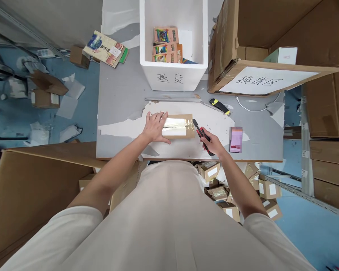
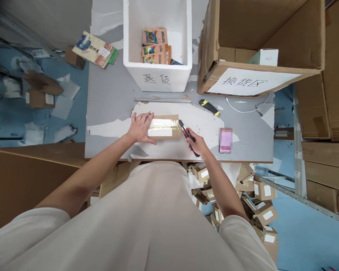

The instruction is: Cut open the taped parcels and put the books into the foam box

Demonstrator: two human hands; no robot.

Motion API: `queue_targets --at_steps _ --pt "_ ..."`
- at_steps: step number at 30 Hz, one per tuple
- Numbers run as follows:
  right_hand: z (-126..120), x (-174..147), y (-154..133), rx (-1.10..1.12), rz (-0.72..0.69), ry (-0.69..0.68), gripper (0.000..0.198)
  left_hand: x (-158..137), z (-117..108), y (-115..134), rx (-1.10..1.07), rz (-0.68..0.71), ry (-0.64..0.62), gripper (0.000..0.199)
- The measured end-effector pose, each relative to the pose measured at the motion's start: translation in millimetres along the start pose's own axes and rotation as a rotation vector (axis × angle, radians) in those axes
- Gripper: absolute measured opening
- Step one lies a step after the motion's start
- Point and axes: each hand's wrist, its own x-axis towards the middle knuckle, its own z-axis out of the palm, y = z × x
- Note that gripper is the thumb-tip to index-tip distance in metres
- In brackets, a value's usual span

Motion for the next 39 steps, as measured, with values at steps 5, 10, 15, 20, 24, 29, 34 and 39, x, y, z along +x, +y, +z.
queue_targets --at_steps 5,10,15,20,24,29,34,39 --pt "-36 18 -15 -0.102 -0.007 -0.141 0.061 3 -1 3 -0.007 -0.056 -0.010 0.136" --pt "-57 30 -23 -0.206 -0.020 -0.263 0.057 4 -4 5 0.003 -0.030 -0.068 0.136" --pt "-56 32 -29 -0.233 -0.020 -0.307 0.058 4 -4 5 0.005 -0.053 -0.063 0.135" --pt "-56 36 -34 -0.252 0.008 -0.339 0.055 4 -3 5 0.012 -0.028 -0.074 0.134" --pt "-59 26 -26 -0.197 0.008 -0.327 0.059 5 -3 4 0.006 -0.062 -0.059 0.136" --pt "-48 23 -20 -0.196 -0.010 -0.319 0.059 3 -2 4 0.013 -0.043 -0.047 0.135" --pt "-40 21 -15 -0.147 -0.033 -0.319 0.060 3 -1 3 0.004 -0.035 -0.040 0.134" --pt "-39 15 -10 -0.159 -0.035 -0.326 0.058 3 -1 3 0.013 -0.023 -0.046 0.134"
